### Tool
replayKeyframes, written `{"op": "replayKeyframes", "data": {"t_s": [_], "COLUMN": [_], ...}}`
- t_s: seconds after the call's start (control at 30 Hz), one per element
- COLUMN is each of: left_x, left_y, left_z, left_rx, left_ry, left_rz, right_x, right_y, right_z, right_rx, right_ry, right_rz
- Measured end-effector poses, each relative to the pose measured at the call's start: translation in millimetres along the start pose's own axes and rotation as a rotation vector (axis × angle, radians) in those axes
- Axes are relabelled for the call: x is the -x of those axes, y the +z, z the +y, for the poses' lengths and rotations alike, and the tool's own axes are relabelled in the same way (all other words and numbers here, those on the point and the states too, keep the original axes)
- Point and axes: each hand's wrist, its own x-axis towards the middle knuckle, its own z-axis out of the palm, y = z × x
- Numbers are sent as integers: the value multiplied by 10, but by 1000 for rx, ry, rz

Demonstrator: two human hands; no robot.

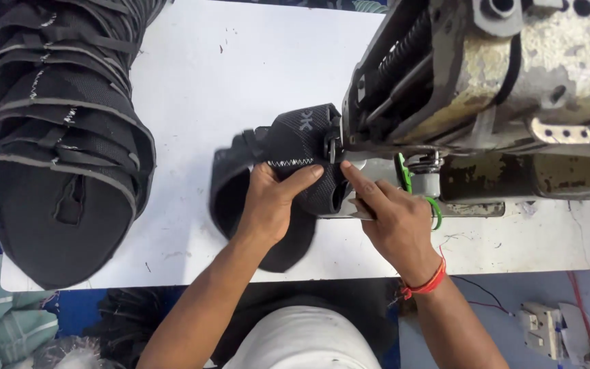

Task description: The person operates a sewing machine to stitch black sandals, guiding the straps under the needle and cutting excess thread with green scissors. They repeatedly pick up sandals from a stack, sew them, and place the finished items back on the pile.

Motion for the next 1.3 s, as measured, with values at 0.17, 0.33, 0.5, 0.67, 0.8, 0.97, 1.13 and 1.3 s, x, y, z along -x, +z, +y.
{"op": "replayKeyframes", "data": {"t_s": [0.17, 0.33, 0.5, 0.67, 0.8, 0.97, 1.13, 1.3], "left_x": [-33, -57, 26, 97, 111, 403, 279, -450], "left_y": [58, 65, 129, 245, 189, 175, -514, -979], "left_z": [86, 171, 152, 95, 113, 654, 805, 655], "left_rx": [-42, -133, -112, -104, -158, -1105, -976, -1213], "left_ry": [-17, -6, 14, 78, 62, -331, 257, -309], "left_rz": [18, -28, -31, 64, 86, -9, 117, 193], "right_x": [-18, -45, -73, -56, -83, -24, -15, -21], "right_y": [-37, -15, 26, 55, 37, 57, 26, -177], "right_z": [-53, -34, -39, 12, 14, 37, -10, -167], "right_rx": [2, -17, 12, -73, -113, -54, -68, -148], "right_ry": [-24, 51, 78, 131, 95, 139, 111, 41], "right_rz": [56, 24, -7, -17, 13, -12, -29, 18]}}
